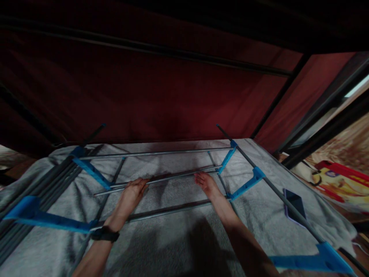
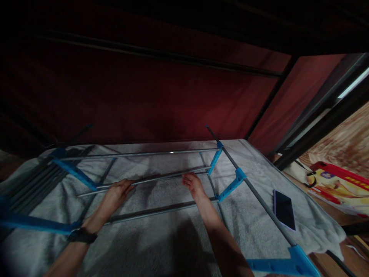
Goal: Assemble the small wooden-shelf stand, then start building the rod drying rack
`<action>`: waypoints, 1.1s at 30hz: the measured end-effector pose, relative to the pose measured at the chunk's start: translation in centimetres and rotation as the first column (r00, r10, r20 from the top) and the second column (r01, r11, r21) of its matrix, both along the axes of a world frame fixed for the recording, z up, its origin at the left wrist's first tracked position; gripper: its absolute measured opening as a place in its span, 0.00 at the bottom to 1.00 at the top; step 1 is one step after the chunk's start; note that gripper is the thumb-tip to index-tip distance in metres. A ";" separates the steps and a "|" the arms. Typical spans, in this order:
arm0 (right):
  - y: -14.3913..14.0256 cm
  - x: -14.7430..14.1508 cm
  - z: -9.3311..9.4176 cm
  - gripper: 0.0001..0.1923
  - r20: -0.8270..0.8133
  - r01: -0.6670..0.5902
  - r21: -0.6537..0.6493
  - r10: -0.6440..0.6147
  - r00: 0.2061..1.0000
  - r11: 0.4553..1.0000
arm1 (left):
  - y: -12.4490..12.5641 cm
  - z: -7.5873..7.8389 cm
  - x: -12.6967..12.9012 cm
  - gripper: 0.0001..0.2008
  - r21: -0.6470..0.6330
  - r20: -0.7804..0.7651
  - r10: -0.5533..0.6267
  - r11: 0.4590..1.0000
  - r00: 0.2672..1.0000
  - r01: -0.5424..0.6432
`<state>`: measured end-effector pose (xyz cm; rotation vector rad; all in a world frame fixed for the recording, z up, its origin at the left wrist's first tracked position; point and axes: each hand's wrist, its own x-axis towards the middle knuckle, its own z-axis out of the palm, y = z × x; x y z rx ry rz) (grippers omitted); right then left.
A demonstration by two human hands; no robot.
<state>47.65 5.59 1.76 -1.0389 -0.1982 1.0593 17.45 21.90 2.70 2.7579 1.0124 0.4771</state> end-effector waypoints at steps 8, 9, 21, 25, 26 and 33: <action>-2.7 -1.0 -0.8 0.14 0.636 0.051 -0.072 0.006 0.771 0.996 | -2.6 1.7 0.9 0.17 0.141 -0.131 0.031 0.990 0.991 -0.013; -2.8 -1.1 -0.7 0.13 0.758 0.066 -0.058 0.001 0.652 0.996 | -2.8 2.0 1.1 0.17 0.157 -0.146 0.047 0.987 0.988 -0.024; 1.9 -5.0 0.4 0.22 0.894 -0.108 -0.180 0.117 -0.432 0.978 | -3.6 2.5 1.9 0.13 0.251 -0.193 0.059 0.968 0.979 -0.009; 3.7 -5.4 0.4 0.21 0.844 -0.133 -0.273 0.171 -0.509 0.953 | -3.6 2.1 1.8 0.13 0.275 -0.197 0.058 0.962 0.979 -0.002; 4.0 -5.4 0.5 0.21 0.839 -0.140 -0.293 0.184 -0.512 0.946 | -3.6 2.1 1.8 0.14 0.283 -0.210 0.058 0.959 0.976 0.003; 4.8 -4.7 0.6 0.20 0.836 -0.179 -0.312 0.180 -0.519 0.933 | -4.3 2.3 0.6 0.21 0.308 -0.064 0.073 0.950 0.995 -0.050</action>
